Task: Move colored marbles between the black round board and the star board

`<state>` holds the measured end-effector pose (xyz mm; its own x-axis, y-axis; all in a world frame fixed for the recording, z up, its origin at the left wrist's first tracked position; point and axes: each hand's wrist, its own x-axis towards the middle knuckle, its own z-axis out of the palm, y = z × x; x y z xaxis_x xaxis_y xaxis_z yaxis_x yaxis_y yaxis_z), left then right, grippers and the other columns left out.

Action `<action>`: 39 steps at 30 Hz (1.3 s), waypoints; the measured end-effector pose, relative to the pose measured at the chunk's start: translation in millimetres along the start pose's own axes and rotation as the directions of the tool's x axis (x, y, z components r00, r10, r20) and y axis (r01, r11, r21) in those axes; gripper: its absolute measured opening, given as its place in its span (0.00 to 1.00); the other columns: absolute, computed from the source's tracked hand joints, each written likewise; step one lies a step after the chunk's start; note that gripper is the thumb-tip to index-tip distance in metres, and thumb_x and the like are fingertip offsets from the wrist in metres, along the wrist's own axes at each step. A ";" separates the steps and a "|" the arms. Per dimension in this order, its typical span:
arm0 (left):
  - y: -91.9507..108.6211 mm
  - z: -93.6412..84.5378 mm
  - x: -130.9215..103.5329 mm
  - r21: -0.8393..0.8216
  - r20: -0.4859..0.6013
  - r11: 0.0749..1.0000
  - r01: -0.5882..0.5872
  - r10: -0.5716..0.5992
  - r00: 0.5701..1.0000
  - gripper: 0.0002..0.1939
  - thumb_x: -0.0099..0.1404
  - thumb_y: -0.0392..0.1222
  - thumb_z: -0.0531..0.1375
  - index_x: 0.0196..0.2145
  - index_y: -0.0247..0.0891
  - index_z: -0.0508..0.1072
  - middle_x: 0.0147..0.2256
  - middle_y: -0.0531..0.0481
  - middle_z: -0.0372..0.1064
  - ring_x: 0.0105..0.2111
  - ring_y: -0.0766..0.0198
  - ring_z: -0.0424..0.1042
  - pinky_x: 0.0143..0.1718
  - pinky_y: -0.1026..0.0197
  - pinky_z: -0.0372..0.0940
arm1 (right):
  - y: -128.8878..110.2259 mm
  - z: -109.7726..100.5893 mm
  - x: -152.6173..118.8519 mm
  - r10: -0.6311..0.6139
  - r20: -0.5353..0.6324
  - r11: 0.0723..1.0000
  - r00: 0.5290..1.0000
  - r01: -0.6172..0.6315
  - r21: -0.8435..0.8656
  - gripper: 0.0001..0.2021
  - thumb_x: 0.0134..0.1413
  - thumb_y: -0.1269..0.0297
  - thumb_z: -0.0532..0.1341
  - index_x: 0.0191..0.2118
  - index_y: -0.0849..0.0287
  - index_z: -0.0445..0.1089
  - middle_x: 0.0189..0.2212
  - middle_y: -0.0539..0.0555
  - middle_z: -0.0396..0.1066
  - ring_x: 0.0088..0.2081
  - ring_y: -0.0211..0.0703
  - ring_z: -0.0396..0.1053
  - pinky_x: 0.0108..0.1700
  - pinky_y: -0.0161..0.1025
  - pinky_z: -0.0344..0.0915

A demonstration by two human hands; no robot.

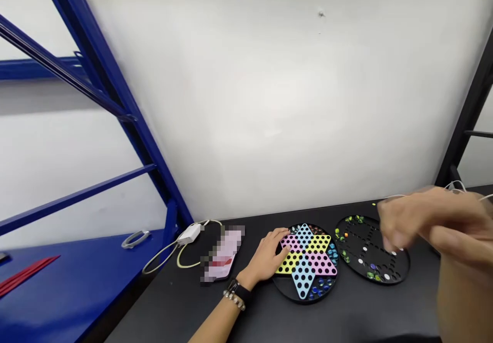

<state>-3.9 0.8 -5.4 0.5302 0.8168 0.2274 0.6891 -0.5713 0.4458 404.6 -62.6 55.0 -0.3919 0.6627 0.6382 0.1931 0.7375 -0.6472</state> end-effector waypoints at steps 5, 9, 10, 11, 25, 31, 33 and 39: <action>-0.4 -2.2 1.3 0.002 0.000 1.000 -0.012 0.012 1.000 0.21 0.71 0.49 0.52 0.59 0.45 0.67 0.60 0.46 0.65 0.58 0.52 0.65 0.60 0.46 0.61 | -27.5 1.6 87.0 0.484 -0.051 0.726 0.873 -0.433 -0.534 0.13 0.62 0.54 0.57 0.46 0.55 0.71 0.46 0.55 0.73 0.39 0.44 0.71 0.41 0.40 0.65; -0.8 -2.7 1.1 0.014 -0.020 1.000 -0.027 0.027 0.999 0.20 0.71 0.49 0.53 0.58 0.45 0.68 0.59 0.47 0.65 0.57 0.53 0.65 0.59 0.48 0.62 | 37.3 13.8 76.7 0.728 -0.137 0.370 0.672 -0.553 -0.747 0.17 0.56 0.52 0.61 0.46 0.57 0.68 0.48 0.59 0.71 0.45 0.50 0.70 0.44 0.41 0.62; -0.4 -3.0 1.0 0.017 -0.021 1.000 -0.023 0.023 1.000 0.20 0.71 0.49 0.53 0.58 0.45 0.68 0.59 0.47 0.66 0.57 0.53 0.66 0.59 0.48 0.62 | 52.1 16.3 68.0 0.760 -0.142 0.327 0.635 -0.562 -0.760 0.18 0.55 0.50 0.62 0.46 0.57 0.68 0.48 0.59 0.71 0.46 0.52 0.70 0.43 0.42 0.62; 0.3 -3.4 0.9 0.020 -0.019 1.000 -0.017 0.017 1.000 0.21 0.71 0.49 0.53 0.58 0.45 0.68 0.59 0.47 0.66 0.57 0.52 0.66 0.59 0.48 0.63 | 63.6 19.0 59.3 0.778 -0.147 0.301 0.611 -0.566 -0.767 0.20 0.55 0.47 0.61 0.45 0.57 0.67 0.48 0.60 0.71 0.46 0.54 0.70 0.43 0.43 0.62; 1.0 -2.4 3.1 0.009 0.008 1.000 -0.012 0.012 1.000 0.21 0.71 0.49 0.53 0.59 0.45 0.67 0.60 0.46 0.64 0.57 0.52 0.65 0.59 0.47 0.62 | 80.6 62.9 41.5 0.740 -0.097 0.274 0.665 -0.431 -0.860 0.08 0.65 0.65 0.54 0.45 0.59 0.67 0.47 0.62 0.69 0.44 0.51 0.72 0.40 0.40 0.60; -0.2 -2.1 2.7 0.002 0.012 1.000 -0.016 0.016 1.000 0.21 0.72 0.49 0.52 0.59 0.44 0.66 0.60 0.46 0.64 0.57 0.52 0.65 0.59 0.47 0.61 | 84.8 61.4 40.1 0.659 -0.028 0.488 0.752 -0.455 -0.745 0.03 0.60 0.68 0.59 0.38 0.59 0.70 0.40 0.57 0.73 0.42 0.46 0.71 0.39 0.37 0.60; -0.9 -1.9 3.0 0.000 0.013 1.000 -0.027 0.027 1.000 0.21 0.72 0.49 0.52 0.59 0.45 0.66 0.60 0.47 0.63 0.57 0.52 0.64 0.59 0.47 0.61 | 89.1 59.6 39.5 0.657 -0.034 0.545 0.754 -0.505 -0.670 0.02 0.57 0.68 0.61 0.36 0.59 0.70 0.35 0.55 0.74 0.38 0.44 0.72 0.36 0.35 0.61; -1.3 -1.9 3.0 -0.001 0.012 1.000 -0.027 0.027 1.000 0.21 0.72 0.49 0.52 0.59 0.46 0.67 0.60 0.47 0.64 0.56 0.53 0.65 0.58 0.48 0.62 | 105.0 52.4 38.1 0.716 -0.071 0.684 0.695 -0.718 -0.131 0.08 0.54 0.61 0.62 0.35 0.61 0.69 0.30 0.51 0.74 0.17 0.32 0.65 0.21 0.32 0.58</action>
<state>-4.1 4.2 -3.7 0.5543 0.8003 0.2287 0.6744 -0.5928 0.4401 362.8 33.3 -10.4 -0.0705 0.9975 0.0097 0.5310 0.0458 -0.8461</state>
